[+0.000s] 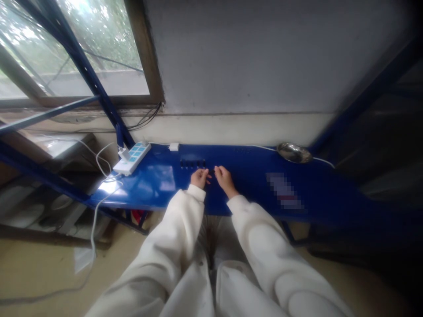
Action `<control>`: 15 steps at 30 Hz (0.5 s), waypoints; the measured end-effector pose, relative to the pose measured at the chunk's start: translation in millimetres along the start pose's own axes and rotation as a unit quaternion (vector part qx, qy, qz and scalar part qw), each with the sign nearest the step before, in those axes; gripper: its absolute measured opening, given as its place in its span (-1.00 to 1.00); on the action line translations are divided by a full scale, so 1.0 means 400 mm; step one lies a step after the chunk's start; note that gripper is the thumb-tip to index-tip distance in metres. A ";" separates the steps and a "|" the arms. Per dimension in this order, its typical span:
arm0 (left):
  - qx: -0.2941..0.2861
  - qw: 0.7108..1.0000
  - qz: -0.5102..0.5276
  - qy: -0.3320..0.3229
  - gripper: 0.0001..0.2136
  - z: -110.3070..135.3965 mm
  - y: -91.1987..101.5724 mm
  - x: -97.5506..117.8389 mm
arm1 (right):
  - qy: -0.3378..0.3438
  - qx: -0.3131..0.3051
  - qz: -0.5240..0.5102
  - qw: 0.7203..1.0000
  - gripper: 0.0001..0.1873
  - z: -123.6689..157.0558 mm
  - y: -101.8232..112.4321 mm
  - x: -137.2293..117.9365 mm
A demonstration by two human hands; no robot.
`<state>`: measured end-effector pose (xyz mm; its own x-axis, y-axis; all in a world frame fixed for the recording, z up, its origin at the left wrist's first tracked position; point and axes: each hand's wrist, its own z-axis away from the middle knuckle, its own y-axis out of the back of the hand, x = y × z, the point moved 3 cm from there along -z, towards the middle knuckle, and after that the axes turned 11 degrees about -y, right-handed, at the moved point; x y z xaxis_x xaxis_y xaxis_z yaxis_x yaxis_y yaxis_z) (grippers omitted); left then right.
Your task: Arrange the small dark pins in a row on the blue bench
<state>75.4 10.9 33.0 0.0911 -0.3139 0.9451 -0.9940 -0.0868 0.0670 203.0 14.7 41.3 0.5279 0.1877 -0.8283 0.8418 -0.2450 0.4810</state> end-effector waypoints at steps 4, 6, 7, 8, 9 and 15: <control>0.004 0.999 -0.043 -0.019 -0.65 0.002 0.001 0.002 | 0.002 -0.007 0.001 1.000 -0.63 -0.001 -0.004 0.002; 0.003 0.998 -0.065 -0.025 -0.63 0.002 0.001 0.002 | 0.008 -0.004 -0.002 1.000 -0.63 0.000 -0.004 -0.001; 0.004 0.997 -0.076 -0.026 -0.62 0.002 0.001 0.002 | 0.012 -0.002 -0.003 1.000 -0.63 0.001 -0.003 -0.002; 0.004 0.996 -0.087 -0.026 -0.61 0.002 0.002 0.002 | 0.013 -0.001 -0.005 1.000 -0.64 0.002 -0.003 -0.003; 0.004 0.995 -0.097 -0.025 -0.60 0.002 0.002 0.002 | 0.015 -0.001 -0.007 1.000 -0.64 0.002 -0.003 -0.005; -0.011 0.991 -0.132 0.001 -0.53 0.000 0.001 -0.002 | 0.020 0.006 -0.020 1.000 -0.62 0.003 -0.003 -0.009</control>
<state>74.9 11.3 32.3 0.3474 -0.2809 0.8946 -0.9369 -0.1446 0.3184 200.1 13.0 43.3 0.4976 0.2361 -0.8347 0.8613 -0.2482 0.4433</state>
